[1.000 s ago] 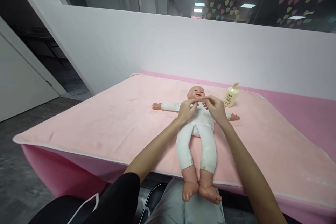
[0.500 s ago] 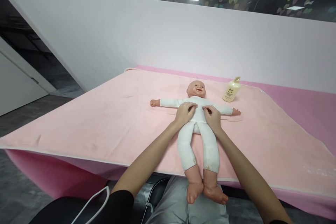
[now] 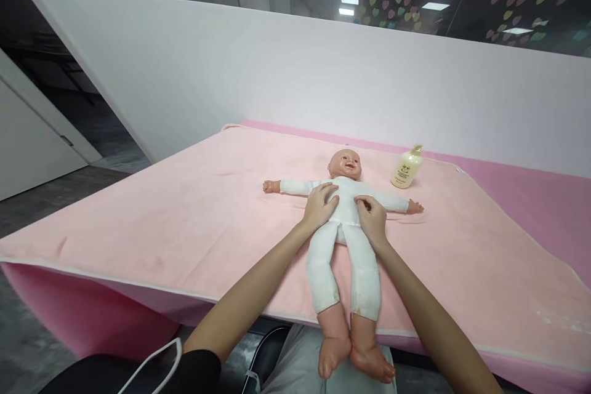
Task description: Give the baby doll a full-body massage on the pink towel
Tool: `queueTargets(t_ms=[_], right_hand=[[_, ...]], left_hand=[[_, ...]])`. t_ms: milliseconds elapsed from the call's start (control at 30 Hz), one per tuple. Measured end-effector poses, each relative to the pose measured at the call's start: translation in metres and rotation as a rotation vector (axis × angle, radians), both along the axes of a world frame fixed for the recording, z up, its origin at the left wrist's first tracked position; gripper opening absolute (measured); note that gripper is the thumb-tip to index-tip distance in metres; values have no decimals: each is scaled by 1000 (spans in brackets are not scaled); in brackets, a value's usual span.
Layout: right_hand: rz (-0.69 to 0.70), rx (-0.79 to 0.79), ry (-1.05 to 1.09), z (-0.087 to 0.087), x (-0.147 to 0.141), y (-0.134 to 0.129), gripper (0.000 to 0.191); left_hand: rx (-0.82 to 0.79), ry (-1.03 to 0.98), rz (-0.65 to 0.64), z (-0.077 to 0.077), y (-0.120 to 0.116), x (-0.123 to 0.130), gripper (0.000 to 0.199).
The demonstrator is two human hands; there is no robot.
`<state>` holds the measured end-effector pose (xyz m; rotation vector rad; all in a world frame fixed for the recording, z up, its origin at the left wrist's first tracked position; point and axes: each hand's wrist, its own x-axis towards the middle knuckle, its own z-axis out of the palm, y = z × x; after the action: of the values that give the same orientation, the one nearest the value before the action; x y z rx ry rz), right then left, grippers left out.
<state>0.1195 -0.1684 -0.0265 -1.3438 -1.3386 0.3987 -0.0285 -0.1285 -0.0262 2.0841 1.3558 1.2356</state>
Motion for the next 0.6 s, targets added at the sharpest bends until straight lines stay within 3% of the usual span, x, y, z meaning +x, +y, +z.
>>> queueTargets(t_ms=[133,233,367,600], right_hand=[[0,-8,24,1,3,2,22],[-81,-14,-8,0,13,9,24],[-168,-72,-59,-9,26,18,21],[-160,-47,-5,-25,28,16,18]], left_hand=[[-46,18,-20,-3,2,0,36],[-70,31,-43,-2,-1,-1,37],[-142,42,-22,-1,-7,-3,38],[-130,27,-94,1,-8,-6,39]])
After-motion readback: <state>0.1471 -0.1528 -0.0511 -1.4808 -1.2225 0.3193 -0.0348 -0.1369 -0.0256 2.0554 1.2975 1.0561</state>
